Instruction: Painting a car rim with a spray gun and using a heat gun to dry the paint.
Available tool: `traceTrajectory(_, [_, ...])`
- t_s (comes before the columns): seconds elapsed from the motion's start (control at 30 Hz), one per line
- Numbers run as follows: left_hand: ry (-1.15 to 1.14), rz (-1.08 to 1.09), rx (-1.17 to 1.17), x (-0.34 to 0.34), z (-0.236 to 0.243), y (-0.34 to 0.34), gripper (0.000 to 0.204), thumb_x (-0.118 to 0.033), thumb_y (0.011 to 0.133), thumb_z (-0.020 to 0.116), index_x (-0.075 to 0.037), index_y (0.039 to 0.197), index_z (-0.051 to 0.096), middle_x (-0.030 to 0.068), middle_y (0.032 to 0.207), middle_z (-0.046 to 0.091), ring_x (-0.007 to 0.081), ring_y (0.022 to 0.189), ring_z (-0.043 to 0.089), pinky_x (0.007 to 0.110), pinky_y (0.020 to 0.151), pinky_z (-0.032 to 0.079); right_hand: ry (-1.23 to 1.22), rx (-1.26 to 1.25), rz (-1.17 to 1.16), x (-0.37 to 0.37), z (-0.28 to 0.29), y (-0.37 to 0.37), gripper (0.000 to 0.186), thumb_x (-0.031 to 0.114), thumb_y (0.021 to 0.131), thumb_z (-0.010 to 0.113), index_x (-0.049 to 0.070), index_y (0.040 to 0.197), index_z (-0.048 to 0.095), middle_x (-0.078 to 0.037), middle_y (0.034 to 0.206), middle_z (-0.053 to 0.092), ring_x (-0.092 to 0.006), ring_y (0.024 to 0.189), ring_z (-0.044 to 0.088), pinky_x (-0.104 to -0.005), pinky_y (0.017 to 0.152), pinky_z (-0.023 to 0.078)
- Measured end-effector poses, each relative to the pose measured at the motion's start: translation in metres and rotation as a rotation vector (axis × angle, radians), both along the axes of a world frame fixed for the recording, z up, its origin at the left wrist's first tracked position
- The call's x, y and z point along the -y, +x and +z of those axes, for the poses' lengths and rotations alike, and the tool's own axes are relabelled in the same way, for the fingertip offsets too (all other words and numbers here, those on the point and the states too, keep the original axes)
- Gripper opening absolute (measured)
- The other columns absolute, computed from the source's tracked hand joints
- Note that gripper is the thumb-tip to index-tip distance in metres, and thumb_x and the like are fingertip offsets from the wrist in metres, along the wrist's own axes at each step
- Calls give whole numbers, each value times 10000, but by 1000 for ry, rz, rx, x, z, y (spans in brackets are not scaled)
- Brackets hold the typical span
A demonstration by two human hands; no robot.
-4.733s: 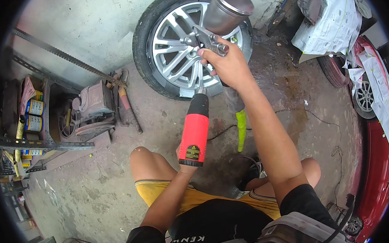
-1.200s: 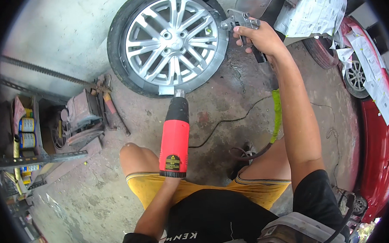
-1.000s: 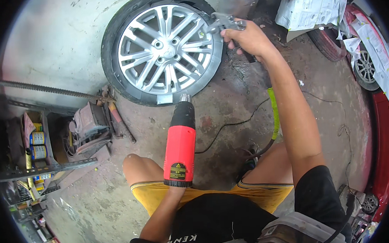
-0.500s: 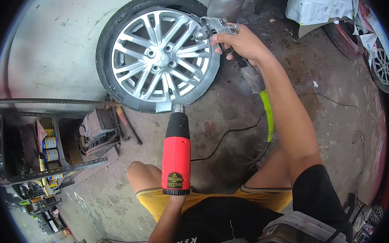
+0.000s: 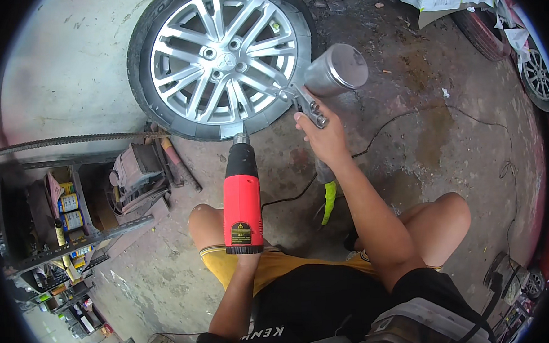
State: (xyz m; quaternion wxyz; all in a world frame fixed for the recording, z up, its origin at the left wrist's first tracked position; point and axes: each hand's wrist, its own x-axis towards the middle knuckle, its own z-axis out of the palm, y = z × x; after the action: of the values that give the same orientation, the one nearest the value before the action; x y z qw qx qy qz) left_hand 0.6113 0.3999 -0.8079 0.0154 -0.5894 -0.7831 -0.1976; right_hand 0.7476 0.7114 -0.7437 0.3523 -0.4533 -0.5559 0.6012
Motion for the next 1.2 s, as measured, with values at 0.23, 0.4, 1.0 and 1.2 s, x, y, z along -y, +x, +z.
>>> traceTrajectory(0.23, [24,82,326,-2,25,-10,213,-130,949,674,-42,1142,668,151,1024,679,320,965,649,424,813,500,-147,-76,-158,41,10,7,563,140,920,699,136,1463,552,-100,1124,727,-133,900,634,-325,832,519])
traceTrajectory(0.4, [99,28,158,8,3,-29,148,-160,968,644,-31,1039,659,112,841,620,271,801,617,410,707,475,124,-46,-156,79,8,-7,570,134,924,695,99,1470,533,-104,1074,742,-177,871,677,-349,748,520])
traceTrajectory(1.0, [184,22,194,33,-52,-41,346,-91,919,613,-115,1261,665,150,985,622,337,866,618,461,735,489,595,369,-95,155,15,-114,221,208,881,711,53,1033,675,-215,919,659,-443,845,640,-541,731,508])
traceTrajectory(1.2, [-7,124,701,21,-46,-35,365,-88,917,616,-71,1281,644,201,1233,641,412,1165,578,509,1036,428,545,395,-70,156,36,-92,373,215,924,702,83,1268,646,-237,994,687,-420,901,676,-495,794,524])
